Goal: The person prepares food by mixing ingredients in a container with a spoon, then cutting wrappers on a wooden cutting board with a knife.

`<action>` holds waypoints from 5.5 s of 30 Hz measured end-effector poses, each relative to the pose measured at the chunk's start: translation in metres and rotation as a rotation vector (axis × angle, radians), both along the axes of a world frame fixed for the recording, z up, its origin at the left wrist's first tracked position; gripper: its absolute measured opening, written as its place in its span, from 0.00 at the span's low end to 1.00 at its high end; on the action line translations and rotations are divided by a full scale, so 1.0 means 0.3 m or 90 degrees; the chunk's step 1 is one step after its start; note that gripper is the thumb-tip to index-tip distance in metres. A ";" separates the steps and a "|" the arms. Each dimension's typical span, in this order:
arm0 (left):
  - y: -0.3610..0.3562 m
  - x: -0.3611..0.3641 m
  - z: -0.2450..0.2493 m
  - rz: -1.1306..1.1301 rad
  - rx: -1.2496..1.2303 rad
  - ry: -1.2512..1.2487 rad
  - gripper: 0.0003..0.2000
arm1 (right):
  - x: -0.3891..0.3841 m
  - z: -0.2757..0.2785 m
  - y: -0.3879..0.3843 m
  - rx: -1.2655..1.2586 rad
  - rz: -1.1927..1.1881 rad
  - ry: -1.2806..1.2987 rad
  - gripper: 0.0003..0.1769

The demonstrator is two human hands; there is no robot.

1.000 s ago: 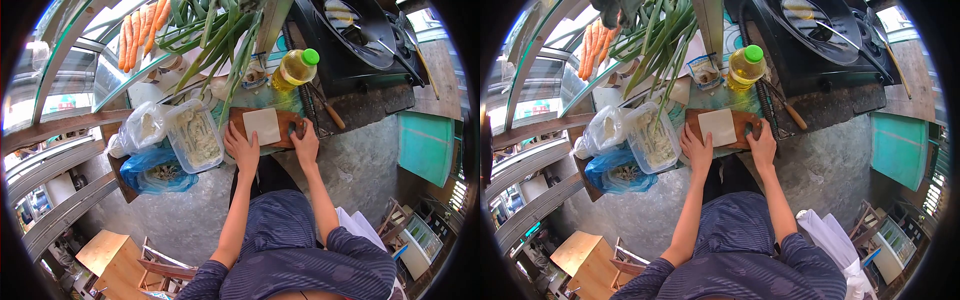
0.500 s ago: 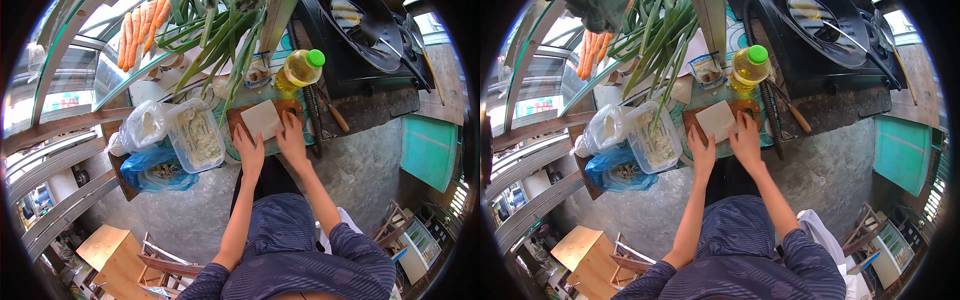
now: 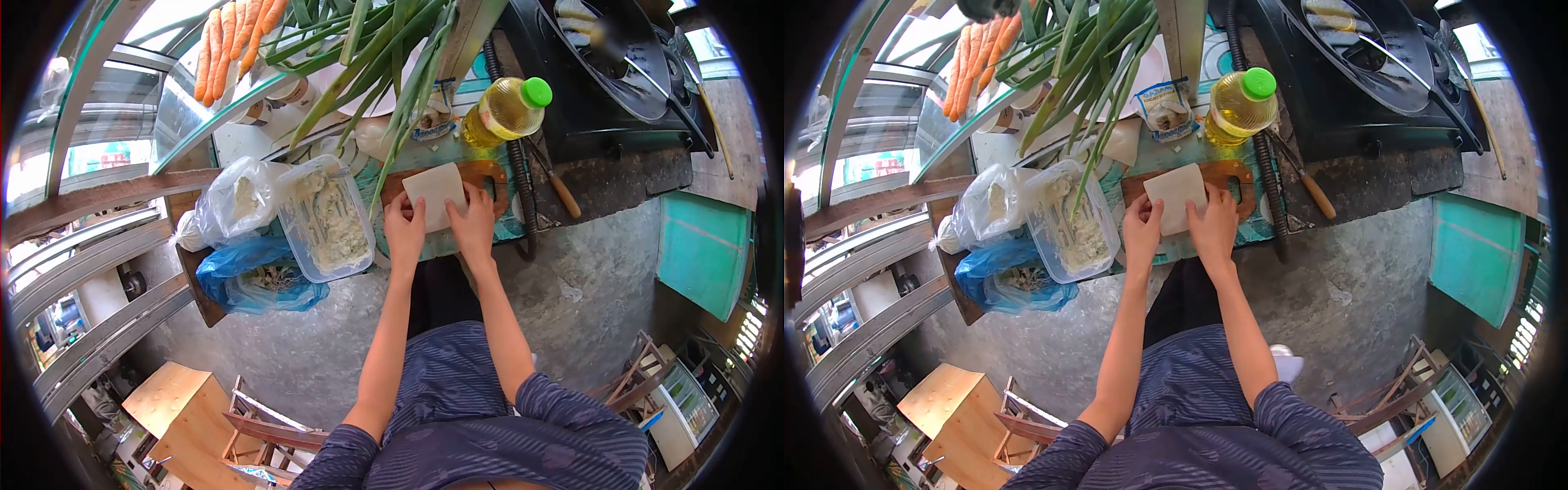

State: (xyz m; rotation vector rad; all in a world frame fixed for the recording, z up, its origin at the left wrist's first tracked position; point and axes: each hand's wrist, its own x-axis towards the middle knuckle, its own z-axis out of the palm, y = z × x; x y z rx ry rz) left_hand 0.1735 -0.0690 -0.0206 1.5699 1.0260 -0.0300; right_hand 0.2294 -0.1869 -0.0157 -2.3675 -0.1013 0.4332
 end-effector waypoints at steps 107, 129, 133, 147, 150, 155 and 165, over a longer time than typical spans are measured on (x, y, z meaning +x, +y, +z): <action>-0.022 -0.064 0.039 0.114 -0.287 -0.307 0.34 | 0.109 0.155 -0.002 0.443 0.091 0.286 0.14; 0.004 0.011 0.020 0.055 0.015 -0.176 0.13 | 0.081 -0.014 0.012 0.377 -0.013 0.147 0.13; -0.007 0.006 -0.010 0.028 0.190 -0.160 0.13 | 0.065 -0.020 0.030 0.299 -0.041 0.088 0.13; 0.041 0.017 -0.003 0.066 0.109 -0.155 0.13 | 0.089 -0.061 -0.018 0.297 -0.034 0.146 0.16; 0.044 0.016 0.001 0.063 0.094 -0.154 0.13 | 0.090 -0.056 -0.020 0.292 -0.024 0.152 0.17; 0.022 -0.007 -0.004 0.032 0.197 -0.166 0.14 | 0.060 -0.014 -0.007 0.190 0.008 0.021 0.20; -0.017 -0.009 0.029 0.007 0.304 -0.147 0.17 | -0.004 0.010 0.011 0.157 -0.024 0.014 0.27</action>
